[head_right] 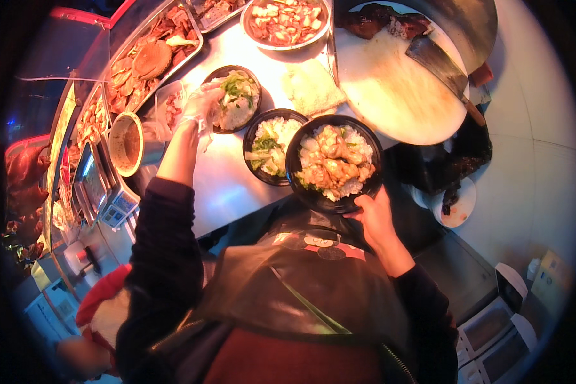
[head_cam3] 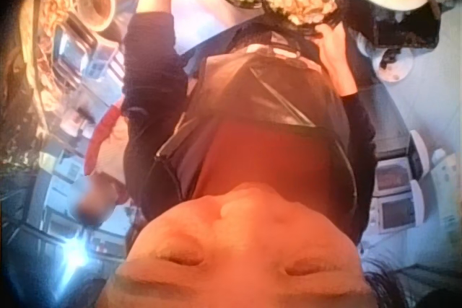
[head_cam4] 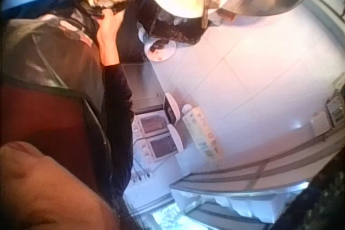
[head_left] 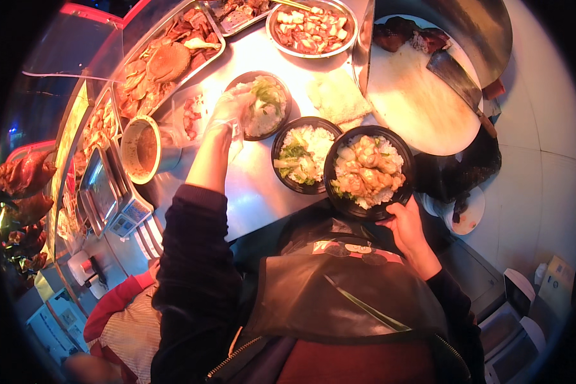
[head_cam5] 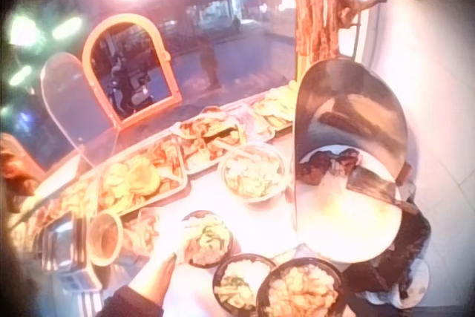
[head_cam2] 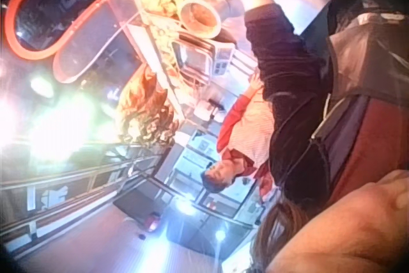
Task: The person assembles rice bowls by placing rice and vegetables in bowls, adding fried items, and topping with sliced roasted meat. They use a cleaver to slice meat on a cutting board and ladle sauce from a pot, then arrange the components in multiple bowls.
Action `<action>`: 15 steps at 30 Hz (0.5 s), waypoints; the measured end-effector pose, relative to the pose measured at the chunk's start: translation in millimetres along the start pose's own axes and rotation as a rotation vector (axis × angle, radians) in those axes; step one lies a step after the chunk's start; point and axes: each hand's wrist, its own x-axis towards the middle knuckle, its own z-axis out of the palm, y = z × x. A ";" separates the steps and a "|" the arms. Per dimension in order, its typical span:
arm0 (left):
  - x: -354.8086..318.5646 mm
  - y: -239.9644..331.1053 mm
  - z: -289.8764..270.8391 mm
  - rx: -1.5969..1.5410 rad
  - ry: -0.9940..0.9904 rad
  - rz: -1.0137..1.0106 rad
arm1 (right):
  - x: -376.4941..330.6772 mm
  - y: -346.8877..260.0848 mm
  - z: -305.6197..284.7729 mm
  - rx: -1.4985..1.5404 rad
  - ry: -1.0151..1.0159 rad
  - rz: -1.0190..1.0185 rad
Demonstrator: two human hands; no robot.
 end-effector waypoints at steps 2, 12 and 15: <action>2.5 -7.1 -2.3 0.172 0.068 -0.134 | 0.6 -1.1 -2.4 -0.003 -0.006 -0.001; -35.8 -10.7 -15.8 -0.253 0.058 -0.009 | 1.2 -13.8 -3.4 -0.030 -0.006 -0.053; -60.5 10.4 -5.2 -0.303 -0.030 0.043 | 2.6 -19.1 0.8 -0.048 -0.011 -0.032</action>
